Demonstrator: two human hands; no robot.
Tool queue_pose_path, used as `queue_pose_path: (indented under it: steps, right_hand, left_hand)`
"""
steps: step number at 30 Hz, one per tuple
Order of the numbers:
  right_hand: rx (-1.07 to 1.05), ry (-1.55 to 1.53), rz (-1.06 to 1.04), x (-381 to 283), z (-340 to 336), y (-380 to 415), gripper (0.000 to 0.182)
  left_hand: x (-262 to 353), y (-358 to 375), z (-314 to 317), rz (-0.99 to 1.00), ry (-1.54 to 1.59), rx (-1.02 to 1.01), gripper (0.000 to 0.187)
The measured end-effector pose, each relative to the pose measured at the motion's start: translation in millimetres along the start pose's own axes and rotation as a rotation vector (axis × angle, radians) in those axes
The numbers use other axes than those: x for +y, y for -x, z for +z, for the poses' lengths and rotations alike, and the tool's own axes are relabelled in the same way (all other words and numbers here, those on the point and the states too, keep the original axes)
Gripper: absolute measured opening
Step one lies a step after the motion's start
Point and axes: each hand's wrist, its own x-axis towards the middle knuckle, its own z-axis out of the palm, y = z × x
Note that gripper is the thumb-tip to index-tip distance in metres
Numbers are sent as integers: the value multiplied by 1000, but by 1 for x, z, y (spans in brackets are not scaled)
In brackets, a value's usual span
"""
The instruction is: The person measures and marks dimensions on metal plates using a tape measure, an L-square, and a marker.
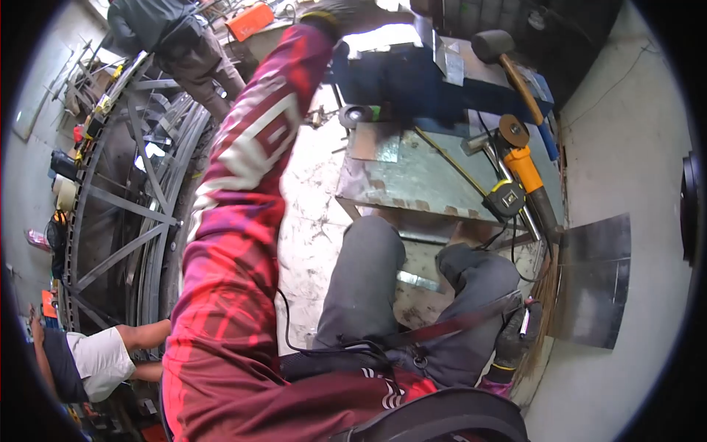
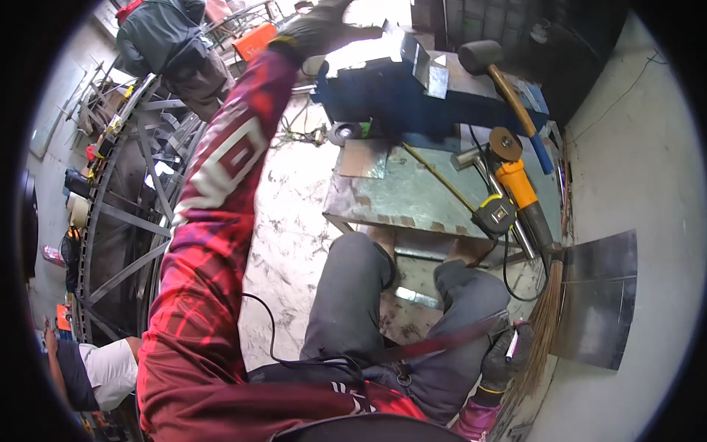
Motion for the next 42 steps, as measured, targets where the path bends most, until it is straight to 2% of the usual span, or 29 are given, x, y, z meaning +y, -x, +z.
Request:
queue_pose_path:
  steps: [1, 2, 3, 4, 5, 6, 8, 10, 12, 13, 14, 16, 17, 18, 20, 21, 22, 24, 25, 26, 29, 32, 33, 34, 36, 37, 38, 40, 42]
  right_hand:
    - [3, -26, 12, -1, -1, 0, 23]
    - [6, -54, 26, 0, 0, 1, 24]
    - [28, -31, 55, 6, 3, 4, 24]
    - [11, -27, 64, 4, 2, 5, 24]
    - [1, -49, 86, 1, 1, 4, 23]
    - [0, -70, 105, -3, 1, 1, 23]
    - [-12, -20, 70, -7, -5, 1, 24]
    - [-55, -47, 69, -8, -4, -2, 24]
    - [-30, -34, 29, -4, 0, -2, 23]
    - [-36, -41, 51, -3, 0, -2, 23]
    - [-45, -42, 76, -3, -1, -2, 23]
    - [-40, -25, 74, -10, -2, -2, 23]
    - [-43, 1, 66, -16, -3, -4, 23]
    - [-46, 28, 63, -20, -4, -5, 23]
    - [-47, 40, 60, -16, -3, -6, 23]
    - [-53, 27, 74, -17, -3, -6, 22]
    - [-58, 15, 85, -16, -4, -5, 22]
    - [-16, 18, 47, -10, 0, -4, 20]
    - [-11, -12, 39, -11, 2, -5, 20]
    - [-4, -37, 30, -11, 0, -4, 20]
    - [-21, -8, 30, -8, 0, -1, 21]
    - [-31, -19, 35, -5, 1, 2, 23]
    - [-3, -21, 31, -4, 3, 1, 22]
    - [24, -23, 28, -3, 6, 0, 20]
    - [6, -35, 61, 3, 1, 4, 21]
    - [-8, -58, 86, 6, -2, 5, 21]
    - [-11, -53, 90, 7, -5, 6, 21]
    - [-33, -20, 102, 9, -8, 6, 23]
    - [-21, -29, 99, 9, -8, 6, 23]
  left_hand:
    - [3, 13, -5, -18, -24, 128, 84]
    - [35, 48, -23, -36, 106, 239, 63]
    - [30, 79, 1, 216, -36, 430, 40]
    - [44, 112, 13, 190, 284, 442, 29]
    - [64, 146, 21, 247, 285, 276, 29]
    - [76, 171, 33, 86, 431, 9, 35]
    - [62, 219, 98, -19, 227, -144, 46]
    - [50, 224, 126, -304, 312, -351, 53]
    - [37, 217, 151, -192, 77, -277, 61]
    - [51, 200, 126, -262, -11, -509, 81]
    - [53, 193, 122, -265, -10, -499, 81]
    - [53, 179, 126, -244, -188, -732, 98]
    - [48, 171, 128, -229, -155, -732, 107]
    - [51, 167, 134, -331, -143, -761, 113]
    - [61, 168, 122, -299, -156, -750, 119]
    - [61, 174, 126, -248, -238, -694, 105]
    - [54, 185, 137, -174, -255, -559, 79]
    - [48, 195, 144, -150, -224, -441, 62]
    - [54, 194, 133, -140, -254, -460, 58]
    - [55, 190, 129, -194, -237, -538, 62]
    - [54, 194, 124, -150, -218, -432, 79]
    - [57, 196, 126, -109, -264, -373, 89]
    - [56, 193, 127, -91, -282, -337, 80]
    - [42, 189, 133, -87, -282, -332, 80]
    - [11, 192, 152, -257, 331, -362, 54]
    - [23, 183, 133, -316, 305, -472, 33]
    - [29, 182, 124, -320, 355, -438, 29]
    - [52, 190, 101, -488, 502, -302, 31]
    - [72, 215, 105, -647, 630, -51, 32]
